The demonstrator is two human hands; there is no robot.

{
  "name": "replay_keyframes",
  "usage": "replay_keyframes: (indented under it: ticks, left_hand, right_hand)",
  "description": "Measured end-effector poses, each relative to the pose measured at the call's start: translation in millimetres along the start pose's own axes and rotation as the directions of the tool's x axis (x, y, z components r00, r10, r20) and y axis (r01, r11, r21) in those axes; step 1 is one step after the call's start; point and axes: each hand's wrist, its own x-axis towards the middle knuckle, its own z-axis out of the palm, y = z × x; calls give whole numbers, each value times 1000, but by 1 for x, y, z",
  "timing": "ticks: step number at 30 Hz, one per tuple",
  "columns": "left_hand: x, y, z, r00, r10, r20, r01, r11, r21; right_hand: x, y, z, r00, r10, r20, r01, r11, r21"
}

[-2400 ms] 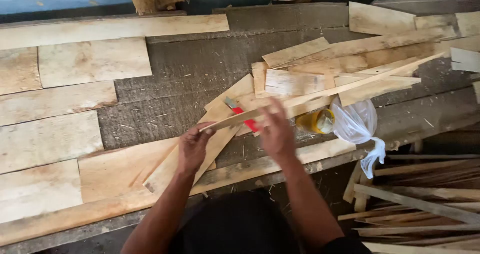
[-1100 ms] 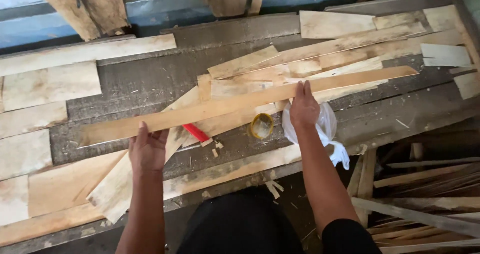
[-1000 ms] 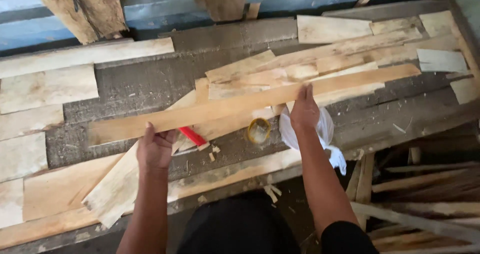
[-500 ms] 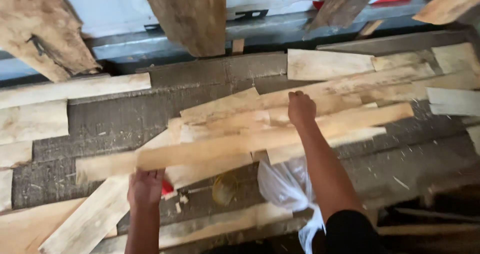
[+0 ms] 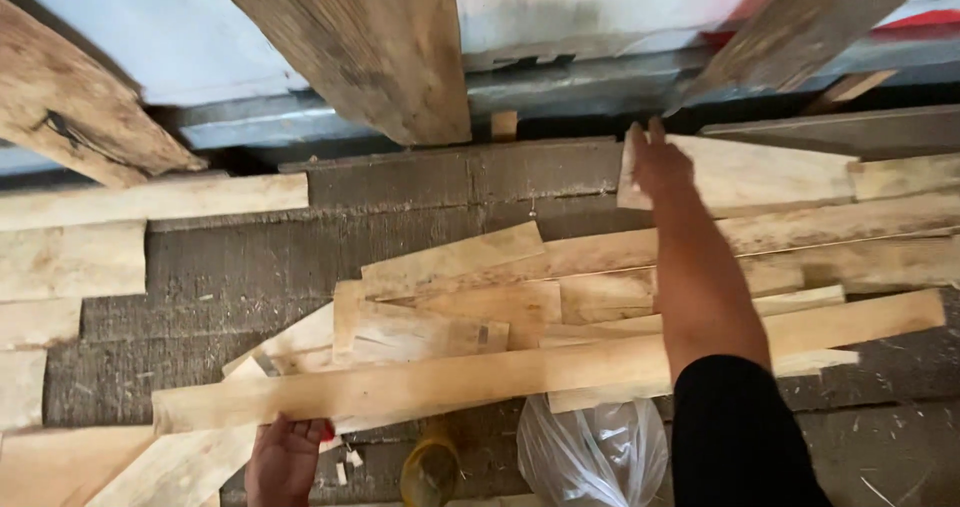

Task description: Trimming thin wood panels with a utility knife and fitting them into a wooden frame.

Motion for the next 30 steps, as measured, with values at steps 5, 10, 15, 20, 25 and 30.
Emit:
replay_keyframes:
  ticks: [5,10,15,20,25,30]
  left_hand:
    - [-4,-8,-10,1000,-7,-24,8,998,63]
    - [-1,-8,-16,1000,1,13,-2,991,136]
    - [-4,-4,-5,994,-34,-100,40,998,58]
    - [4,-10,-12,995,-57,-87,58,998,12]
    - [10,-13,-11,995,-64,-77,63,998,-23]
    - [14,-5,18,999,-24,-26,24,1000,-16]
  right_hand:
    - [-11,-12,-56,964,0,267,-12,999,43]
    - [-5,-11,-57,980,-1,197,2,1000,-7]
    - [-29,-24,-87,981,-39,190,31,999,44]
    - [-91,-47,-89,980,-119,-157,134,987,92]
    - [-165,-62,-107,774,-24,-633,196,959,203]
    - [-232,-80,-139,806,-46,-590,262,921,287]
